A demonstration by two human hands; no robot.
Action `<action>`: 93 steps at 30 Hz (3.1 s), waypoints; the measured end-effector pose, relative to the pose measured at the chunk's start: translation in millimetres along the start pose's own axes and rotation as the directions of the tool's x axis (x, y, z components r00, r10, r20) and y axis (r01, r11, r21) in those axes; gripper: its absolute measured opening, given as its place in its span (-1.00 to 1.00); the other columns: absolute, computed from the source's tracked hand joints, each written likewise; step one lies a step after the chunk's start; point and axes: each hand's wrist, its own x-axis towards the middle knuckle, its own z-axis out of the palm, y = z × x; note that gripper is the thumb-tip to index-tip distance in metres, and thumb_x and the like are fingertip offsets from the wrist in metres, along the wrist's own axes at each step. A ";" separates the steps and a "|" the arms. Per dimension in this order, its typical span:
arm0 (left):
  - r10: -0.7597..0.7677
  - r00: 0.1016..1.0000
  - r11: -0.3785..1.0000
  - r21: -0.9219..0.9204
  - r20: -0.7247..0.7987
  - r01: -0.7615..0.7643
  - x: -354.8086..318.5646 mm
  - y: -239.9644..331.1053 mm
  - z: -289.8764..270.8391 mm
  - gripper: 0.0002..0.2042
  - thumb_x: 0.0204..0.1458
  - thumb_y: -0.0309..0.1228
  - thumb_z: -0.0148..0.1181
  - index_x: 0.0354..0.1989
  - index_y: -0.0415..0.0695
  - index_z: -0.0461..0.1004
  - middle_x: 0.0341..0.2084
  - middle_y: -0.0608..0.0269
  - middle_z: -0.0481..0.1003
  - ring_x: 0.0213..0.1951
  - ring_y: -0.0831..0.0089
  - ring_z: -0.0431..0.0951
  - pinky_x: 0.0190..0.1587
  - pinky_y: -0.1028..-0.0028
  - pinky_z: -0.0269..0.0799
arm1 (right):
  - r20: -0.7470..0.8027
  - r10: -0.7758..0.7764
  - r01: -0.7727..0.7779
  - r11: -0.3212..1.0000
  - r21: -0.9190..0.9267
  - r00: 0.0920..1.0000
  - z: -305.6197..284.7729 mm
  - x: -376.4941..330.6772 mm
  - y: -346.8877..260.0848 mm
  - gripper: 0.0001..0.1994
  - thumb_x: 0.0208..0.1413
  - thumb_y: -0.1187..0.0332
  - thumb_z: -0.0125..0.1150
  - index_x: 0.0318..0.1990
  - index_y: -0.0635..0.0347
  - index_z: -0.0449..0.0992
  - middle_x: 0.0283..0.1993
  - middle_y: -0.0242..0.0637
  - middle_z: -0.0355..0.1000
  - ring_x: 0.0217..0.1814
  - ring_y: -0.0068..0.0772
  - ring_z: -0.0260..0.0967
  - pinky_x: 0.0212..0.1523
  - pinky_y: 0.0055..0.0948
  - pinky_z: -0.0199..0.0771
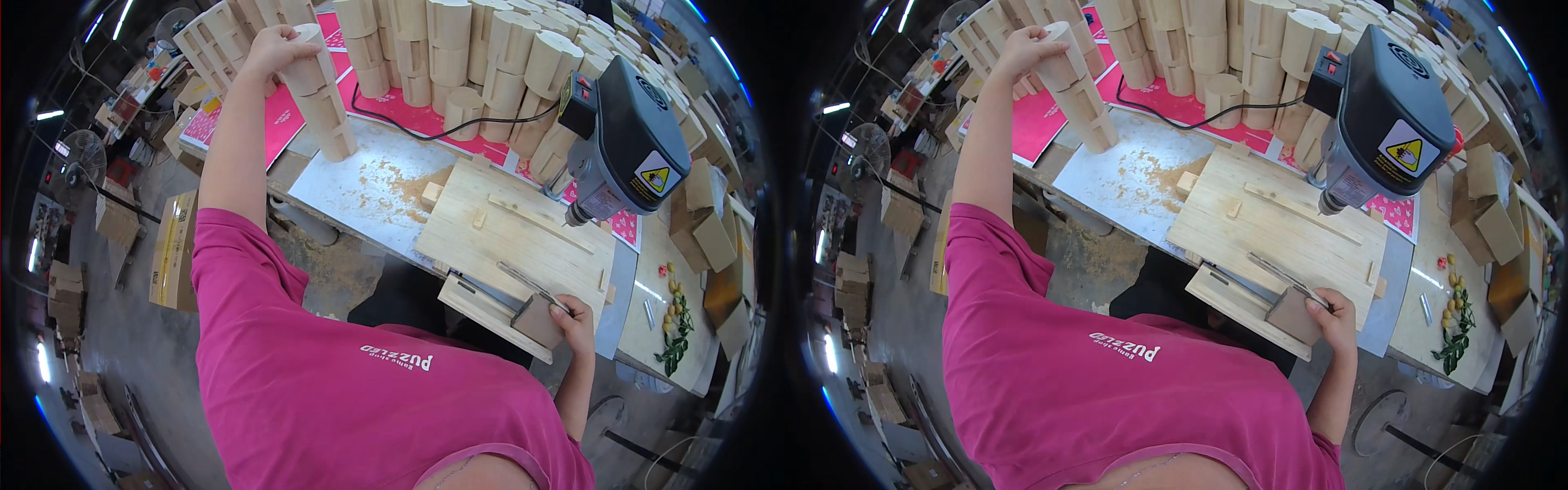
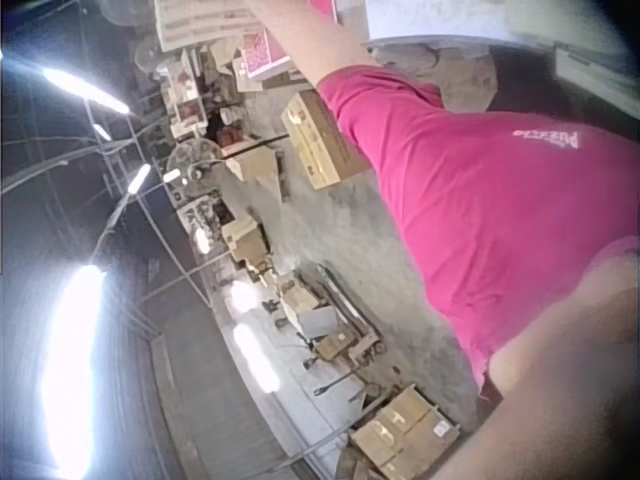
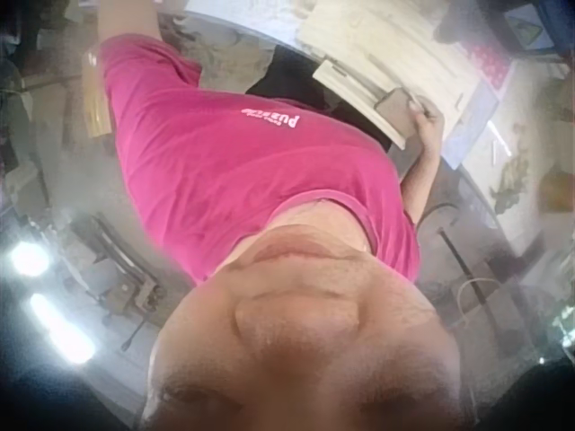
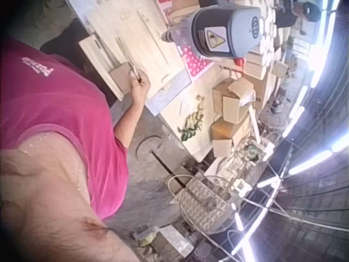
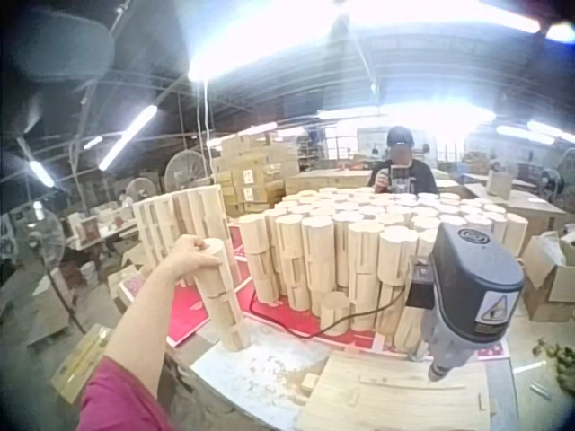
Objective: Drilling holes into cylindrical wood blocks using a drill press workstation.
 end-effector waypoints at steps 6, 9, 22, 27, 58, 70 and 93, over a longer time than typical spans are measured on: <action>-0.079 0.995 0.996 -0.030 0.065 0.081 8.5 -6.0 6.4 -0.62 -0.34 -0.25 0.44 -0.37 -0.18 0.45 -0.50 0.28 0.46 -0.45 0.52 0.48 -0.42 0.53 0.38 | 0.012 0.028 -0.028 1.000 0.008 1.000 -2.9 -0.4 4.3 -0.79 -0.10 0.40 0.30 -0.30 0.31 0.51 -0.40 -0.49 0.40 -0.39 -0.69 0.23 -0.36 -0.66 0.24; -0.019 0.999 0.994 0.113 0.032 0.015 14.3 -10.4 5.3 -0.63 -0.33 -0.26 0.43 -0.38 -0.18 0.44 -0.50 0.28 0.47 -0.46 0.52 0.48 -0.43 0.53 0.38 | 0.012 -0.002 0.001 1.000 0.014 1.000 -2.8 0.3 6.3 -0.79 -0.10 0.40 0.30 -0.30 0.31 0.51 -0.40 -0.48 0.41 -0.37 -0.68 0.25 -0.34 -0.65 0.25; 0.753 0.530 0.584 0.767 -0.390 -0.266 1.4 39.9 32.1 -0.50 -0.32 -0.13 0.39 -0.29 -0.26 0.44 -0.41 0.10 0.51 -0.33 0.28 0.51 -0.26 0.40 0.42 | 0.045 -0.023 0.022 1.000 0.012 0.999 0.6 5.0 -2.6 -0.81 -0.13 0.45 0.30 -0.32 0.31 0.50 -0.42 -0.49 0.39 -0.36 -0.68 0.24 -0.33 -0.65 0.23; 0.344 0.936 0.939 0.039 -0.070 -0.342 -19.1 70.3 192.3 -0.53 -0.31 -0.15 0.36 -0.28 -0.23 0.44 -0.40 0.09 0.50 -0.31 0.23 0.51 -0.23 0.36 0.41 | 0.011 0.002 -0.002 1.000 0.027 1.000 -1.7 0.3 -6.6 -0.81 -0.14 0.45 0.31 -0.33 0.31 0.51 -0.42 -0.47 0.40 -0.37 -0.66 0.26 -0.33 -0.63 0.24; 0.056 0.960 0.807 -0.554 -0.274 -0.205 -150.0 20.4 151.5 -0.38 -0.20 -0.56 0.34 0.08 -0.22 0.18 -0.12 0.13 0.38 -0.09 0.37 0.42 -0.06 0.43 0.40 | 0.207 -0.230 0.249 0.966 -0.069 0.951 9.9 -23.3 -50.0 -0.78 -0.19 0.45 0.32 -0.32 0.31 0.53 -0.43 -0.32 0.41 -0.39 -0.52 0.32 -0.38 -0.57 0.26; 0.146 0.891 0.552 -0.713 -0.429 -0.433 -173.7 86.6 101.7 -0.55 -0.08 -0.59 0.21 0.04 -0.35 0.31 -0.10 0.10 0.43 -0.12 0.41 0.46 -0.03 0.46 0.38 | 0.084 -0.496 0.499 0.825 -0.264 0.864 -31.9 -32.2 -85.2 -0.74 -0.30 0.45 0.34 -0.35 0.29 0.53 -0.43 -0.23 0.41 -0.33 -0.30 0.35 -0.32 -0.41 0.30; 0.403 0.306 0.863 -0.470 0.862 0.188 -206.0 108.8 233.5 -0.57 -0.17 -0.31 0.36 -0.13 -0.31 0.48 -0.34 0.17 0.55 -0.28 0.53 0.48 -0.13 0.56 0.36 | -0.052 -0.316 0.292 0.920 -0.262 0.947 -30.4 15.1 -37.1 -0.75 -0.21 0.53 0.33 -0.27 0.20 0.56 -0.32 -0.44 0.36 -0.24 -0.57 0.27 -0.27 -0.59 0.24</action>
